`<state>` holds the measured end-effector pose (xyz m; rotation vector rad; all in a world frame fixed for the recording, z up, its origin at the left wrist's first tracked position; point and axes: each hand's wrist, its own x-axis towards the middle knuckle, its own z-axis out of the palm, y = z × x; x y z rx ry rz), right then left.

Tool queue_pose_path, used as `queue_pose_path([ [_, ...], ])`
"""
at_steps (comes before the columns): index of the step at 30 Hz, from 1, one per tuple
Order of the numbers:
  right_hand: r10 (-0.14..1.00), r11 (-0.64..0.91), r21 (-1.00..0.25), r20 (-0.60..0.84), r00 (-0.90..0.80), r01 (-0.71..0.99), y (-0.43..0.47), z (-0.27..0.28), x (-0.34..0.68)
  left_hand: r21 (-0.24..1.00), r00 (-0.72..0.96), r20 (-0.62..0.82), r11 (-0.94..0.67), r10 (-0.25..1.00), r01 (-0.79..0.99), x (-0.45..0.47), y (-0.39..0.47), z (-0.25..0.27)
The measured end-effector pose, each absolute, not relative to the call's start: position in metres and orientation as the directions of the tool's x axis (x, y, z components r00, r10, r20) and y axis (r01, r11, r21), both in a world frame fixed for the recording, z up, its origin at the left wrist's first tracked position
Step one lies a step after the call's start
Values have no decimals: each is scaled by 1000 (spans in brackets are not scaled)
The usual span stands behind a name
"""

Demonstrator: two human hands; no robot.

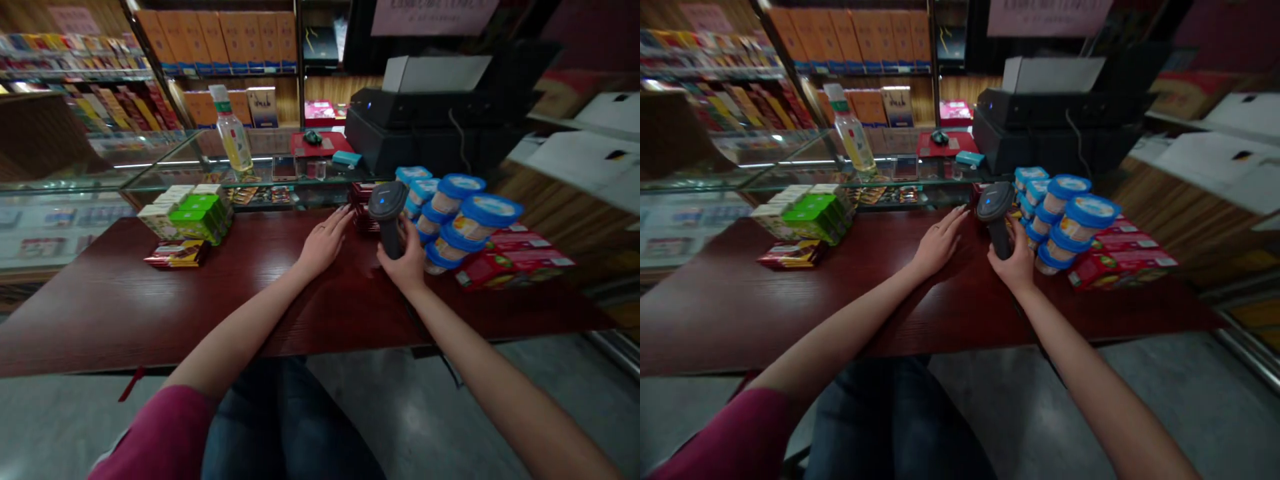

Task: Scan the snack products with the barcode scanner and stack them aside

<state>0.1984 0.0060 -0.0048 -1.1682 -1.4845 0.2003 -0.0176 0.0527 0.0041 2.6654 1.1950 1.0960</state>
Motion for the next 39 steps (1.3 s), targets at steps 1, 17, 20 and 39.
queue_pose_path([
  [1,737,480,-709,645,201,516,5,-6,203,306,438,610,-706,660,638,1,65,4],
  [17,813,458,-801,553,182,385,8,-1,201,607,193,617,-617,763,501,18,91,5],
  [20,839,451,-806,530,128,383,-2,1,199,783,-89,551,-476,830,400,-6,86,2],
  [39,896,16,-998,43,-443,-64,-9,23,52,997,-266,40,-55,963,-48,-211,66,-10],
])
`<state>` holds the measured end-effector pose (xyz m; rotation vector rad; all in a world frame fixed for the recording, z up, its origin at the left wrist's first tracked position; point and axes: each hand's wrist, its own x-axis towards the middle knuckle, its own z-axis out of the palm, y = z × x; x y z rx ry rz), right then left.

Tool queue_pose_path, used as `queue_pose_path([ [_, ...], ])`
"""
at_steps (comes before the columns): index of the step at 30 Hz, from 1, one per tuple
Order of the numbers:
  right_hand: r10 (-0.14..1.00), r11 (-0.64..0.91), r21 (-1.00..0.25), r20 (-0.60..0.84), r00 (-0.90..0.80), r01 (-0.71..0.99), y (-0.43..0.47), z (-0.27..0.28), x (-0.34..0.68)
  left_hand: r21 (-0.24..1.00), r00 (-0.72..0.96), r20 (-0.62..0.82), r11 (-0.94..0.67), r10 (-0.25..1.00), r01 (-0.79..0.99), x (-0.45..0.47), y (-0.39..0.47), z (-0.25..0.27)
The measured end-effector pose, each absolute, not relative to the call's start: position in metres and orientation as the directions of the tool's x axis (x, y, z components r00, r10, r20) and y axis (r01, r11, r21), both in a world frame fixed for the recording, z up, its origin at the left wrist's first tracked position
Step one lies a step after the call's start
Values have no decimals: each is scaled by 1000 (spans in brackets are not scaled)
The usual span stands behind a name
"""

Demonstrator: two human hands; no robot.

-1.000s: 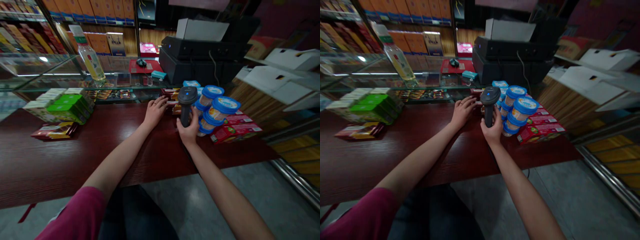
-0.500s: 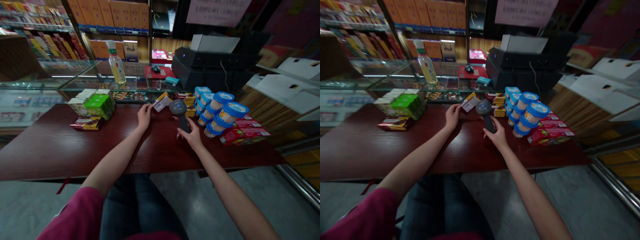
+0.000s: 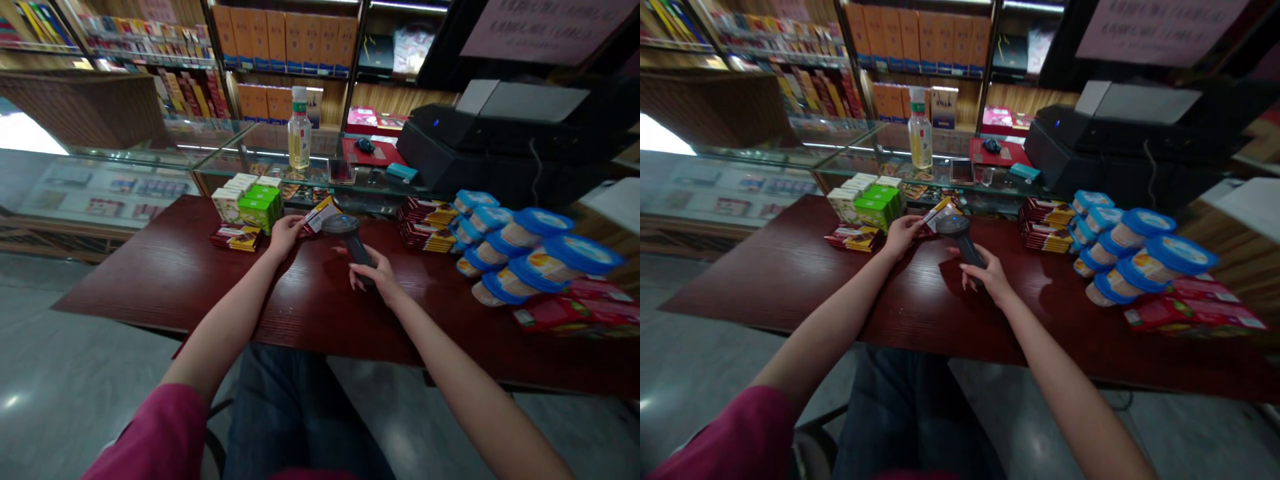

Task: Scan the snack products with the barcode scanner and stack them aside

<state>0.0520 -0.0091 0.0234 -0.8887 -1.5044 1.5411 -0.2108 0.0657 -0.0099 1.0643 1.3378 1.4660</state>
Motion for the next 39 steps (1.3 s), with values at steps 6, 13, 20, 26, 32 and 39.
queue_pose_path([
  [6,919,30,-997,53,-392,-65,-7,16,51,998,-257,51,-55,965,-5,-209,78,-20],
  [13,927,42,-993,80,-367,-109,-9,15,49,998,-266,49,-56,963,-19,-210,81,-22],
  [20,939,82,-990,116,-323,-119,-12,14,52,944,-165,217,-164,962,288,-213,53,-3],
  [26,976,145,-954,181,-119,-264,-7,9,55,458,154,567,-465,809,758,-247,-15,13],
  [32,974,92,-951,147,-170,-297,-12,10,32,287,202,668,-498,716,818,-317,-78,25],
  [39,956,23,-933,125,-266,-359,-28,7,-38,418,-44,637,-297,769,859,-375,-95,22],
])
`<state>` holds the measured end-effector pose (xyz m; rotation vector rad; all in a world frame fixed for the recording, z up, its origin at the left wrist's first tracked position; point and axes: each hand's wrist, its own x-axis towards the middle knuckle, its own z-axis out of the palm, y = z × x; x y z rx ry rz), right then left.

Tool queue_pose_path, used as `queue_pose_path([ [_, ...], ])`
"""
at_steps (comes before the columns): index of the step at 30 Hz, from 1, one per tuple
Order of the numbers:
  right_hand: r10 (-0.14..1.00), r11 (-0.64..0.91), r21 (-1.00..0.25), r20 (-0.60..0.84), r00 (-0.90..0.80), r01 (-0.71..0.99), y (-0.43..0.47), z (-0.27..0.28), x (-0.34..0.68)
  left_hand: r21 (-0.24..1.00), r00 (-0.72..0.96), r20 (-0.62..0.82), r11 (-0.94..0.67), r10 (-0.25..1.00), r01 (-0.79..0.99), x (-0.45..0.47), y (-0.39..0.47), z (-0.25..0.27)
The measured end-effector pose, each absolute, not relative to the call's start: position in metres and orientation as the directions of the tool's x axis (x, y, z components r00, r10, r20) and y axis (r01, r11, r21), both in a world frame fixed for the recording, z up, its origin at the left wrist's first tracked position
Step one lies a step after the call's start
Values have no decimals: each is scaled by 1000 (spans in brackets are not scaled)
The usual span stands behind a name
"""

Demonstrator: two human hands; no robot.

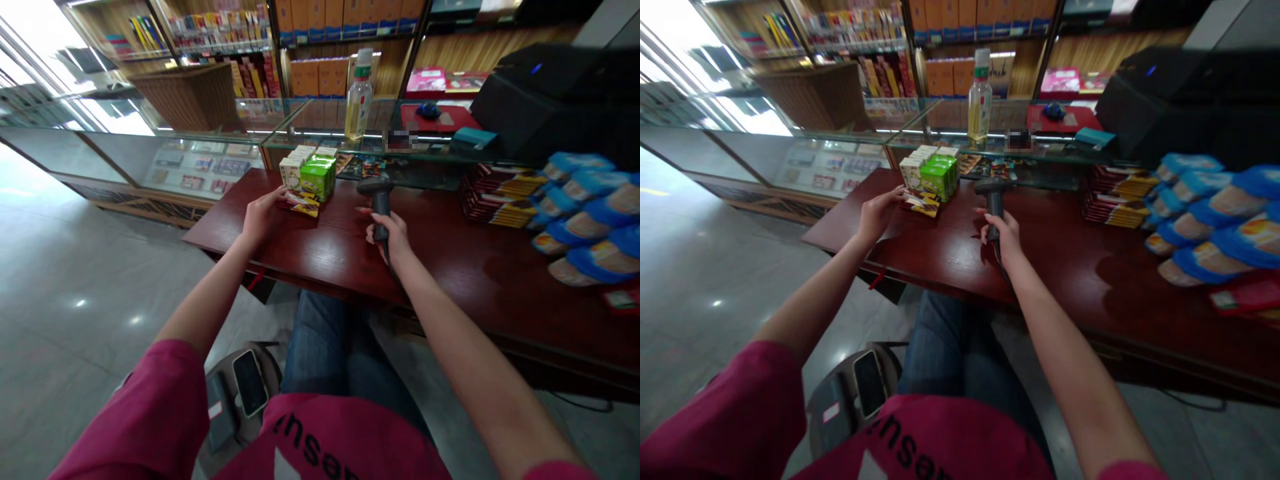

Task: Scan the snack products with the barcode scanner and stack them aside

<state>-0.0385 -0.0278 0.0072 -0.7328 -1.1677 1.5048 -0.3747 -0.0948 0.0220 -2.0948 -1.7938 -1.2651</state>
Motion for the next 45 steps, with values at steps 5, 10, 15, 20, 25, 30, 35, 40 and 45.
queue_pose_path([
  [5,937,40,-954,139,-321,-298,-30,3,-50,472,-167,586,-166,793,866,-389,-90,11],
  [10,946,41,-951,136,-295,-307,-31,1,-45,462,-127,510,-146,851,874,-395,-82,7],
  [15,946,28,-952,123,-300,-303,-31,0,-44,457,-104,486,-151,868,877,-395,-77,4],
  [20,948,18,-951,114,-298,-307,-31,0,-45,483,-155,487,-117,859,868,-387,-77,6],
  [25,937,9,-958,108,-333,-287,-32,2,-45,498,-201,519,-103,831,861,-380,-74,9],
  [30,936,14,-957,114,-333,-289,-33,1,-45,505,-204,534,-116,820,856,-384,-69,6],
  [35,966,150,-953,198,-165,-265,-33,0,-32,469,-214,526,-70,823,881,-383,-71,9],
  [40,919,391,-918,385,79,-74,-19,2,38,330,-232,649,7,725,944,-354,-76,18],
  [45,800,505,-823,560,218,260,-1,0,140,203,105,674,-319,731,926,-249,-46,10],
])
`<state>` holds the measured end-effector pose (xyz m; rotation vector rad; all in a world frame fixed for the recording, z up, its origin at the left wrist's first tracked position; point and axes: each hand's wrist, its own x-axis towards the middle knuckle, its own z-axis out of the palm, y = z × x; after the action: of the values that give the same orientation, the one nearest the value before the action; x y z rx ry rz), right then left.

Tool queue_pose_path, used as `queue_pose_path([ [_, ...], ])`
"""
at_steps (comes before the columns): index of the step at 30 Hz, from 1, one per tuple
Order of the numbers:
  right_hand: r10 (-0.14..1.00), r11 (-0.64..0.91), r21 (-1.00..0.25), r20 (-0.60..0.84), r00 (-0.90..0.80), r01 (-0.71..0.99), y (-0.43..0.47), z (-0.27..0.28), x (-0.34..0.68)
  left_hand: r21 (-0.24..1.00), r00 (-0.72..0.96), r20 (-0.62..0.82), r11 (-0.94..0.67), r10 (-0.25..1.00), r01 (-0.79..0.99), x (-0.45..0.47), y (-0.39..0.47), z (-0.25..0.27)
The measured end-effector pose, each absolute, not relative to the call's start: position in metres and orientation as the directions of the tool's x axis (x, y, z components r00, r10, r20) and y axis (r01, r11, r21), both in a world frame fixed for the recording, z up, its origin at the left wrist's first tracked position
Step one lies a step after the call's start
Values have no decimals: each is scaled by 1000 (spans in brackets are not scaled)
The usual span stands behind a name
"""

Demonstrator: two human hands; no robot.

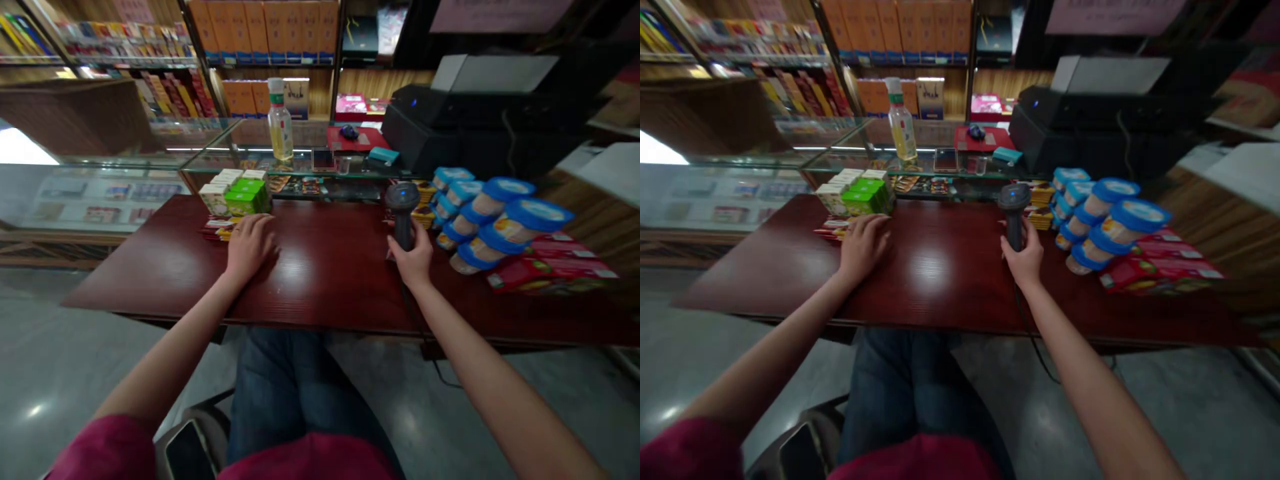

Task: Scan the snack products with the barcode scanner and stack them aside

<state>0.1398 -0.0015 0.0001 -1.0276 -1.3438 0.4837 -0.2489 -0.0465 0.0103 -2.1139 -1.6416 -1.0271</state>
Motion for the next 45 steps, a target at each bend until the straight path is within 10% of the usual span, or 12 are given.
queue_pose_path([
  [4,784,448,-837,537,311,314,-2,-2,187,174,363,626,-577,690,798,-128,1,6],
  [17,889,369,-920,390,239,132,-6,-2,190,330,396,617,-681,680,653,38,108,-3],
  [22,929,319,-948,316,192,14,-19,9,187,659,101,592,-553,800,509,0,93,-5],
  [27,967,110,-981,143,-209,-162,-35,21,173,984,-78,136,-126,988,124,-66,69,-8],
  [45,932,48,-994,79,-354,-95,-28,10,140,999,-87,21,-25,996,-48,-110,56,-15],
])
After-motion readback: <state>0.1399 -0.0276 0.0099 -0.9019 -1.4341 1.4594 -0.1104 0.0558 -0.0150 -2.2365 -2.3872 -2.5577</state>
